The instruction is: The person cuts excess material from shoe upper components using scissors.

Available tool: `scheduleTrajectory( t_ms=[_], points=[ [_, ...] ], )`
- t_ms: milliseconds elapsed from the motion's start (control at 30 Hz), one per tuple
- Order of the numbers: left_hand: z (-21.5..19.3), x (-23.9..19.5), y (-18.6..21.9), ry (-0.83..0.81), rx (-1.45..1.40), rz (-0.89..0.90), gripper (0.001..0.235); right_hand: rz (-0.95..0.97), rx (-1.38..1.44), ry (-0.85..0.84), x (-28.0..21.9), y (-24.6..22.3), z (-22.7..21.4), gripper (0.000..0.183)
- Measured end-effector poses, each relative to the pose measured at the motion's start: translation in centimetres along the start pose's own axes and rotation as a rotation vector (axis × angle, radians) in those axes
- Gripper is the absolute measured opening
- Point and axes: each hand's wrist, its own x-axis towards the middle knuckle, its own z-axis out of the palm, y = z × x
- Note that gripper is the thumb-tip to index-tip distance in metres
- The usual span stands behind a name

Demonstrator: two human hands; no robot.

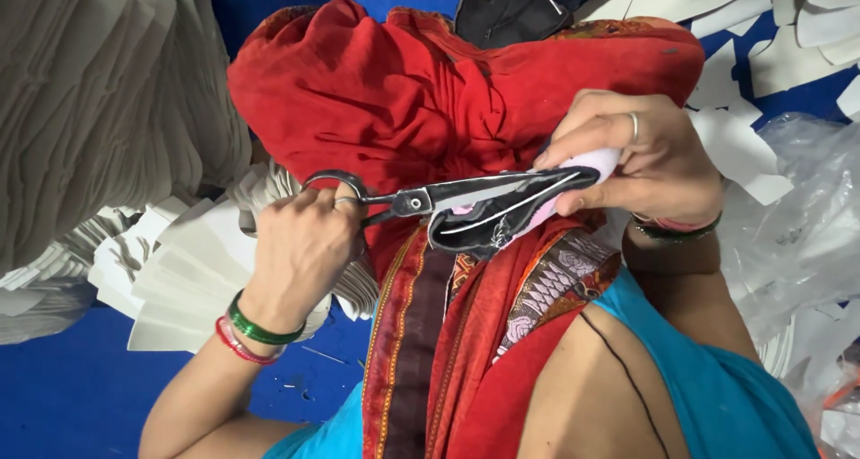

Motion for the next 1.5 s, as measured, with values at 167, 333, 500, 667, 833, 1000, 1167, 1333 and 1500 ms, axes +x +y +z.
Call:
scheduleTrajectory(
  t_ms=[167, 333, 500, 667, 833, 1000, 1167, 1333, 1500],
  points=[
    [-1.0, 0.4, 0.5, 0.181, -0.079, -0.013, 0.014, 0.018, -0.079, -0.028, 0.2, 0.1, 0.1, 0.039],
    [-1.4, 0.4, 0.7, 0.124, 0.034, -0.006, 0.006, 0.012, -0.073, -0.013, -0.2, 0.1, 0.5, 0.039],
    [-3.4, 0.7, 0.8, 0.223, 0.16, 0.005, 0.034, 0.008, -0.064, 0.054, -0.3, -0.5, 0.8, 0.038],
    [-3.4, 0.6, 0.5, 0.201, 0.383, -0.003, 0.021, 0.026, 0.005, 0.024, -0.2, -0.5, 1.0, 0.039],
    [-1.1, 0.5, 1.1, 0.137, 0.25, -0.003, 0.018, 0.01, 0.045, -0.011, -0.2, 0.4, 0.5, 0.037],
    [1.7, 0.2, 1.9, 0.205, -0.012, -0.01, 0.007, 0.026, 0.107, 0.023, -0.5, 1.3, 0.9, 0.035],
    [4.7, 0.9, 3.0, -0.253, -0.328, 0.011, 0.008, -0.016, 0.157, -0.019, 0.0, 2.5, 0.8, 0.033],
    [4.2, 0.7, 3.0, 0.019, -0.319, -0.007, 0.011, 0.017, 0.135, -0.005, -0.4, 1.9, 0.9, 0.034],
    [3.7, 0.9, 3.1, 0.083, -0.302, 0.005, 0.015, 0.03, 0.131, -0.002, -0.5, 1.5, 0.9, 0.035]
  ],
)
